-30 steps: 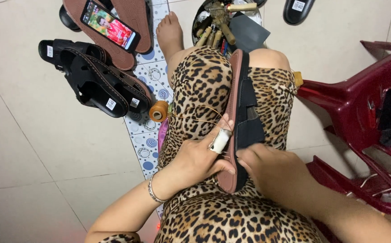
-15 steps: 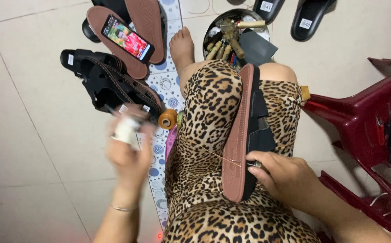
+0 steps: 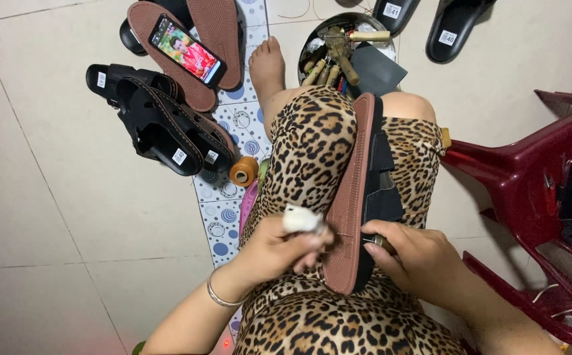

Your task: The person sits on the floor and sews a brown sandal sole using a needle and thread. The person holds the sandal on their lap and repeatedly pushes the needle through the sole while pulling the thread tight. A smartphone playing a video is visible on the floor nearby.

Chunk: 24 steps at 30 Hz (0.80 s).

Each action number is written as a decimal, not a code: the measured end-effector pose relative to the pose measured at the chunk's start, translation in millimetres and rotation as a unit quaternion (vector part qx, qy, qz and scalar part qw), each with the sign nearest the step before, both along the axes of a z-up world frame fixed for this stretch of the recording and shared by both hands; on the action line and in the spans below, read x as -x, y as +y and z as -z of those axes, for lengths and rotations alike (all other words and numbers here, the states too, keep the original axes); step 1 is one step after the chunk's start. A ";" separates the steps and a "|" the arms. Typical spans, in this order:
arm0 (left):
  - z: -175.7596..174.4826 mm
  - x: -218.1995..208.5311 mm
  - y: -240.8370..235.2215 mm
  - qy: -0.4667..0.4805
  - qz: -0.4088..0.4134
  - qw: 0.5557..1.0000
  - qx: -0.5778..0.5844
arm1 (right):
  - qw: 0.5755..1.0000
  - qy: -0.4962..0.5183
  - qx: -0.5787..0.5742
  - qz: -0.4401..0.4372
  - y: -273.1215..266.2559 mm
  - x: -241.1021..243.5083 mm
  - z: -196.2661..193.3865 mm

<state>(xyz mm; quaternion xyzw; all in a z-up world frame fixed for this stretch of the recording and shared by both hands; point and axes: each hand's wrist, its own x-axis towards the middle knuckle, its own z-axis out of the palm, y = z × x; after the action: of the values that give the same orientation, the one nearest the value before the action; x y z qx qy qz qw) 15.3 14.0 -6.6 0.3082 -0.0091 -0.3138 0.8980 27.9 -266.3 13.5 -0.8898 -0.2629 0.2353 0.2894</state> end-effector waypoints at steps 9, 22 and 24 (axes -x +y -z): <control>-10.2 -2.7 -22.4 -0.396 0.143 0.782 -0.460 | 0.926 0.258 0.274 -0.030 -18.7 -22.3 -40.3; -24.1 -2.6 -4.3 -0.141 -0.114 0.972 -0.148 | 0.865 0.320 -0.319 0.219 -30.5 -0.1 -20.8; -25.4 -5.7 6.1 -0.137 -0.143 0.971 -0.133 | 0.833 0.335 -0.386 0.214 -31.7 1.6 -37.6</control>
<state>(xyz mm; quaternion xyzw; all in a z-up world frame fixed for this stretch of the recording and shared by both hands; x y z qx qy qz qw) 21.1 20.1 18.8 0.4629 -0.0462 -0.1355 0.8748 26.3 -298.0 51.1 -0.6065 -0.0226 0.3310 0.7225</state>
